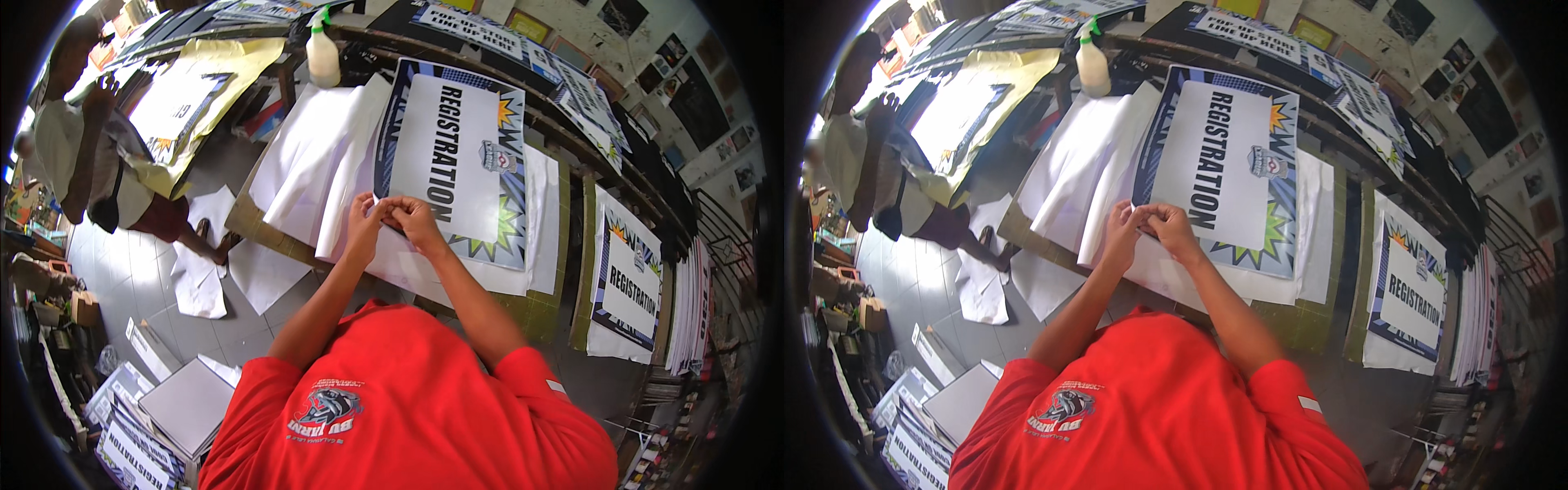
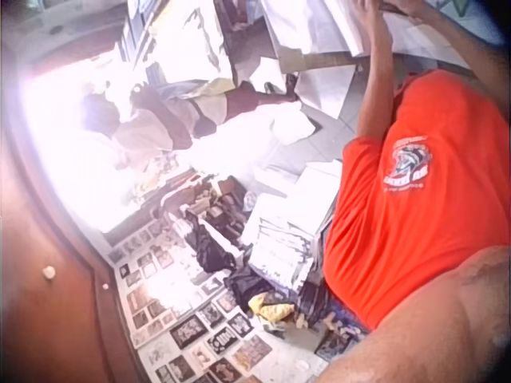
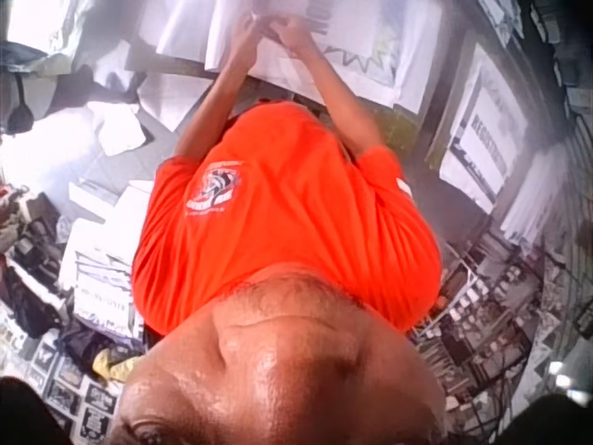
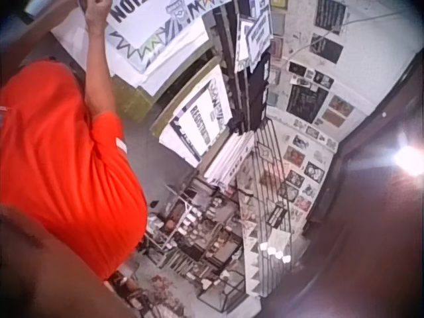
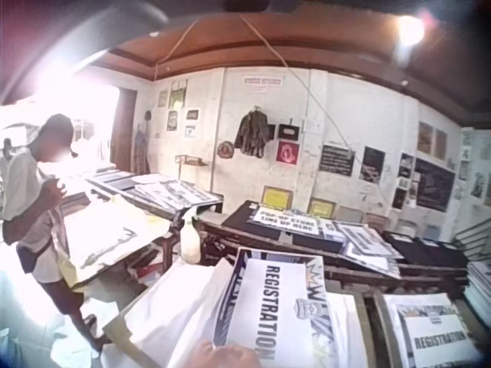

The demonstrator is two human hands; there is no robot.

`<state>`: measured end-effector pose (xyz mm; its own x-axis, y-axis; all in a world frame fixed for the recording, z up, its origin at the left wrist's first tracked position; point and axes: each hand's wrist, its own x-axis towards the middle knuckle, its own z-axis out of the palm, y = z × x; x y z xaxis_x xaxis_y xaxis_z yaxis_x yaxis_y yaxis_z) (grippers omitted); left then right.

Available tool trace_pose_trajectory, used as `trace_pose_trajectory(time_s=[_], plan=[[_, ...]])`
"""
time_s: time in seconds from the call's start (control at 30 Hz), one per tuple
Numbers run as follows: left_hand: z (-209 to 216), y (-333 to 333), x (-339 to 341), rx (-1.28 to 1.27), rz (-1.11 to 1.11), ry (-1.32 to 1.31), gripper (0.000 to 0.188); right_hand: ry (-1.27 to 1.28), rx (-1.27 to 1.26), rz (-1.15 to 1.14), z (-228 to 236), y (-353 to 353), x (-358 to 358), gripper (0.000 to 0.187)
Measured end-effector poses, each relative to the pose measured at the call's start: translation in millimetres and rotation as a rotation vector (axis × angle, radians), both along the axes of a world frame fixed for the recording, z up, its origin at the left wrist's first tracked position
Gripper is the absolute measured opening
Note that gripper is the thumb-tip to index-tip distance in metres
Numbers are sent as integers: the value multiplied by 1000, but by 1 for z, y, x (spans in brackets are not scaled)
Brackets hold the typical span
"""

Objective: The person assembles large printed posters by peeling backing paper, applying adhesive, and laminating printed sheets onto backing boards. They handle multiple poster units, smoothing them to remove air bubbles and stacking finished pieces.

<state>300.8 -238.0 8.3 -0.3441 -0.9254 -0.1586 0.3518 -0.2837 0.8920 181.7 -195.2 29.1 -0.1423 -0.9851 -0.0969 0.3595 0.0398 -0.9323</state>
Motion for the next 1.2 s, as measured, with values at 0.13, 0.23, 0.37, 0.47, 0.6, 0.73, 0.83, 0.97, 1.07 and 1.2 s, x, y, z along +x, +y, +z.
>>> trace_pose_trajectory(time_s=[0.13,0.23,0.37,0.47,0.6,0.73,0.83,0.97,1.07,1.2], plan=[[-12,-5,1,-49,-11,10,42,60,-36,11,3,0,-1,19],[-12,-4,3,-102,18,-64,42,143,-69,-2,10,2,3,19],[2,2,4,-174,30,-183,47,193,-86,-35,9,3,4,18],[10,5,4,-182,51,-176,47,203,-91,-48,9,2,5,18],[16,5,7,-159,61,-142,44,311,-112,-95,12,1,9,20],[27,11,7,-133,75,-153,41,362,-128,-101,3,0,8,22],[30,12,10,-137,75,-140,39,239,-27,-142,8,2,16,17],[24,10,14,-117,64,-100,37,147,59,-142,11,3,22,20],[22,12,14,-139,101,-125,36,163,80,-106,10,3,19,27],[29,14,14,-164,109,-167,37,251,33,-100,5,0,16,33]])
